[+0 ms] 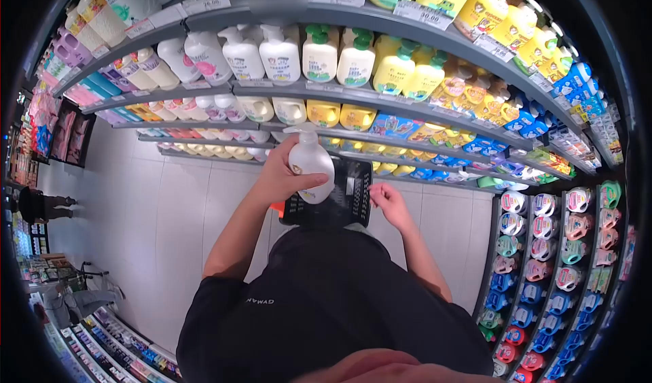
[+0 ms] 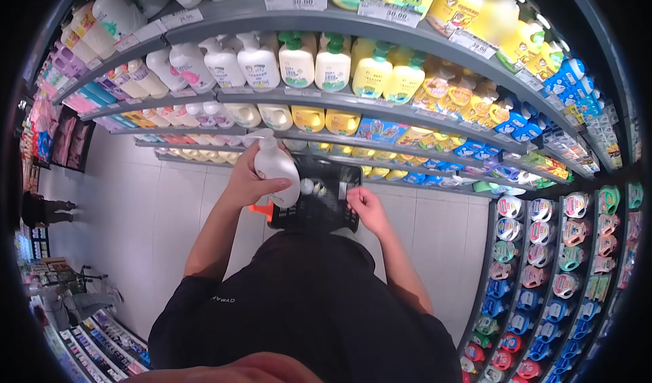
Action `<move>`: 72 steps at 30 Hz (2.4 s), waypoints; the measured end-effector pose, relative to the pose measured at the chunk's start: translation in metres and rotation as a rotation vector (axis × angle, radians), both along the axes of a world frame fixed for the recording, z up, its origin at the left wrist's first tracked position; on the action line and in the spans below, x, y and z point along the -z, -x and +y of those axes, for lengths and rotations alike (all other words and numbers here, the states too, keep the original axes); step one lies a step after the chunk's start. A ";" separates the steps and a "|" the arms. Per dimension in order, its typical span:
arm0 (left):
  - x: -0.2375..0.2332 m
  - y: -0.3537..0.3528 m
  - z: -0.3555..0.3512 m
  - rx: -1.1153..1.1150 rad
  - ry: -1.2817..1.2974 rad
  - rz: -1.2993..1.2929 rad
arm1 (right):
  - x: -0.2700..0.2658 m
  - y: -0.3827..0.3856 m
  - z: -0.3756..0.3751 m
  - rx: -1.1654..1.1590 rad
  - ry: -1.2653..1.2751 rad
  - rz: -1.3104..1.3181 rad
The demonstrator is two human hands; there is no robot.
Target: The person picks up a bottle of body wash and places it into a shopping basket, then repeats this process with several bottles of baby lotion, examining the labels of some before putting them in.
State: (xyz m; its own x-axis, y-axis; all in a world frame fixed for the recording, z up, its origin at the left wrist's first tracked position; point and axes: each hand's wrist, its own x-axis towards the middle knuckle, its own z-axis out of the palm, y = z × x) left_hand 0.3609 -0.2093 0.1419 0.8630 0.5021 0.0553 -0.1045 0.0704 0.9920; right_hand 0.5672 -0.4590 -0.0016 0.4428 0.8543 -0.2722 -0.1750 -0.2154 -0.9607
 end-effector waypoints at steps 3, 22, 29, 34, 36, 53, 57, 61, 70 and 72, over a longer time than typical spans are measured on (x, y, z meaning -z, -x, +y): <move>0.013 0.003 -0.016 0.045 -0.194 0.237 | -0.101 0.022 0.036 -0.095 -0.198 -0.089; 0.289 0.039 -0.079 0.168 -0.383 0.608 | 0.052 0.023 0.077 -0.637 0.484 -0.549; 0.387 0.056 -0.106 0.365 -0.156 0.940 | 0.289 0.000 0.074 -0.396 0.718 -0.574; 0.453 0.063 -0.125 0.386 -0.045 0.888 | 0.485 -0.029 0.077 -0.394 0.869 -0.690; 0.470 0.066 -0.130 0.393 -0.028 0.884 | 0.568 -0.042 0.075 -0.412 0.889 -0.743; 0.523 0.084 -0.156 0.499 0.014 0.925 | 0.756 -0.039 0.141 -0.493 1.232 -0.710; 0.525 0.083 -0.158 0.491 -0.020 0.917 | 0.757 -0.028 0.146 -0.371 1.125 -0.666; 0.513 0.080 -0.159 0.492 -0.026 0.921 | 0.732 -0.019 0.139 -0.284 1.097 -0.625; 0.401 0.059 -0.125 0.452 -0.054 0.802 | 0.526 0.011 0.080 -0.246 1.016 -0.526; 0.363 0.060 -0.117 0.440 -0.111 0.752 | 0.455 0.017 0.062 -0.217 0.997 -0.411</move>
